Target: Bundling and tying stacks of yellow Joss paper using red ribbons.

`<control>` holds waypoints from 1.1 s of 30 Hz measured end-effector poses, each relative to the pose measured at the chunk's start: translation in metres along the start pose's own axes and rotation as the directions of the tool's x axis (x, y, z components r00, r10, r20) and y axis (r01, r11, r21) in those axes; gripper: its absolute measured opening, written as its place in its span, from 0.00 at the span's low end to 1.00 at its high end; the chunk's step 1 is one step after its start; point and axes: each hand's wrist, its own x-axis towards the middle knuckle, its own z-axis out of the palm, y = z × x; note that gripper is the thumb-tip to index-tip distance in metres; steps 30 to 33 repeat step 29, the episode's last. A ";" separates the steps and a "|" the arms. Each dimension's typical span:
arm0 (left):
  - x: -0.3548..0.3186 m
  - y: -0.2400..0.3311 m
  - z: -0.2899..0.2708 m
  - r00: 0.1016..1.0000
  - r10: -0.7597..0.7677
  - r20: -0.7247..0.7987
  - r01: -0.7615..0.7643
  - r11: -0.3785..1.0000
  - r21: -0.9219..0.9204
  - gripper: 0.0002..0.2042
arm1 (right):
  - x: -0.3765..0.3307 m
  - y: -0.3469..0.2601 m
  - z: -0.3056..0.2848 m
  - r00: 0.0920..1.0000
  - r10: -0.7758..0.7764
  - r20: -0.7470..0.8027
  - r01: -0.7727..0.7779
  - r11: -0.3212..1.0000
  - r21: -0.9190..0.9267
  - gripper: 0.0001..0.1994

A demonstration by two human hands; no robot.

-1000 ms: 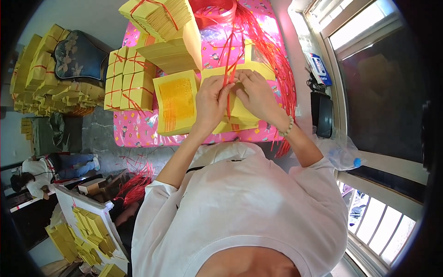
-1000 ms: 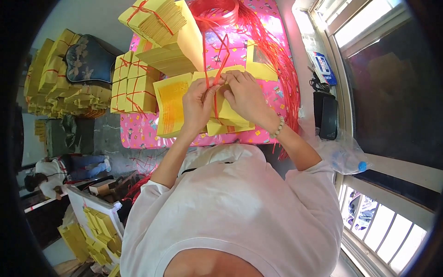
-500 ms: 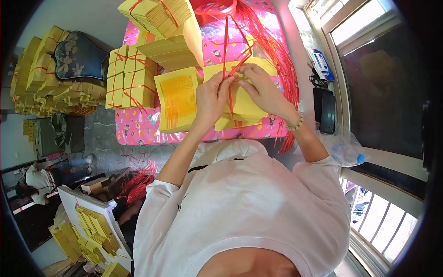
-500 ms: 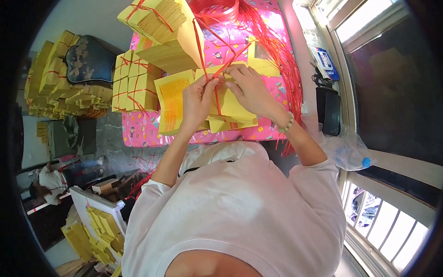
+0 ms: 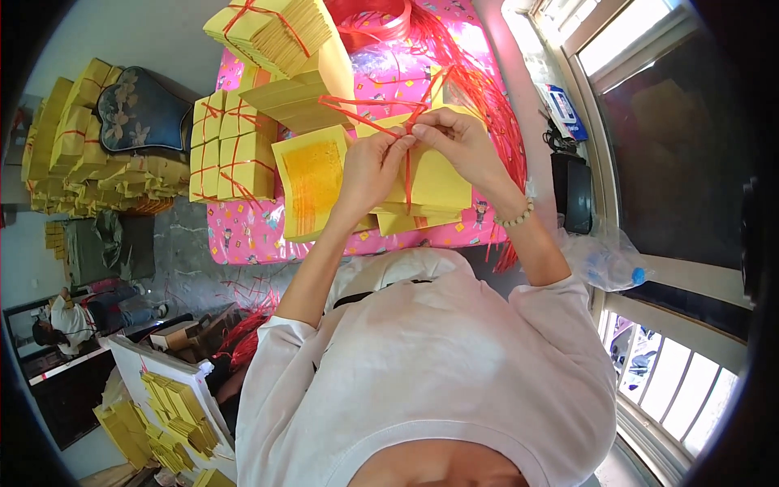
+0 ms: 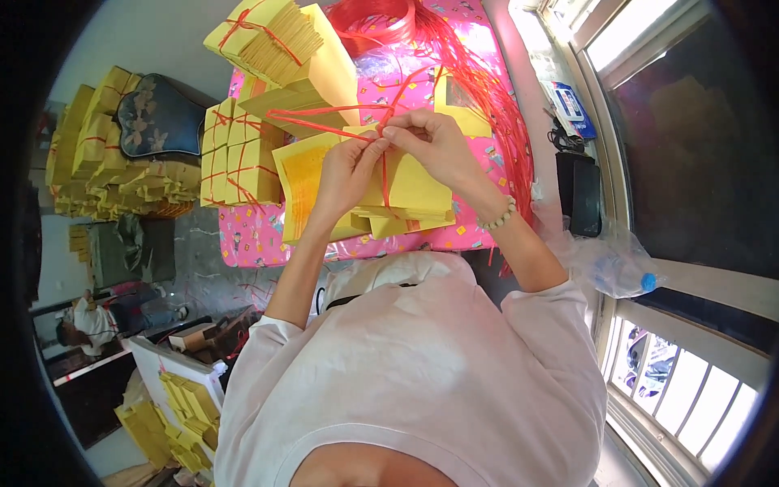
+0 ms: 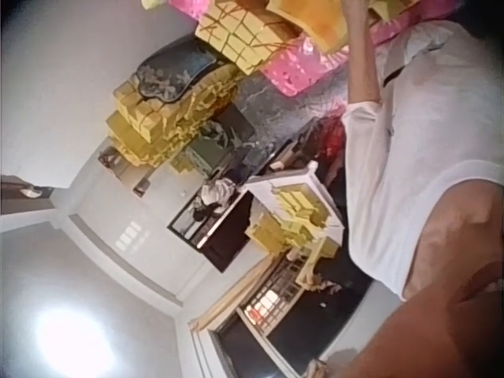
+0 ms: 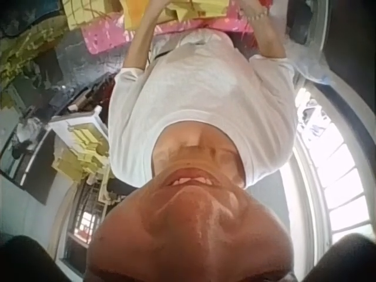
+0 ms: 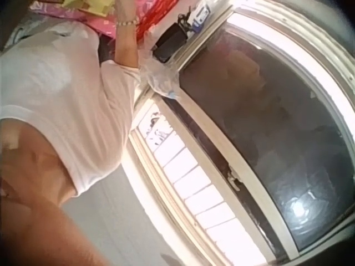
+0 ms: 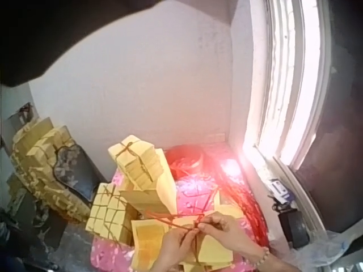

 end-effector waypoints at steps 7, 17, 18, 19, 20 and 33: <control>0.003 -0.001 0.002 1.000 0.002 0.009 -0.002 0.999 -0.053 0.14 | 0.010 0.000 0.004 1.000 -0.002 -0.024 0.001 1.000 -0.031 0.09; -0.001 -0.018 -0.007 0.995 0.044 0.087 0.002 0.878 -0.478 0.07 | -0.012 0.004 0.013 0.960 -0.093 -0.262 0.147 0.970 0.192 0.07; -0.002 -0.019 -0.009 0.992 0.095 0.078 -0.047 0.882 -0.469 0.07 | -0.009 0.014 0.010 0.946 -0.138 -0.292 0.182 0.975 0.130 0.06; -0.003 -0.019 -0.013 0.992 0.090 0.086 -0.039 0.882 -0.471 0.07 | -0.008 0.019 0.007 0.930 -0.184 -0.318 0.215 0.974 0.066 0.06; -0.004 -0.019 -0.017 0.977 0.205 0.053 -0.181 0.939 -0.292 0.07 | -0.008 0.020 0.004 0.931 -0.175 -0.321 0.207 0.976 0.069 0.06; -0.018 -0.036 -0.019 0.940 0.328 0.096 -0.315 0.940 -0.134 0.06 | -0.004 0.022 0.003 0.885 -0.350 -0.306 0.079 0.761 -0.643 0.08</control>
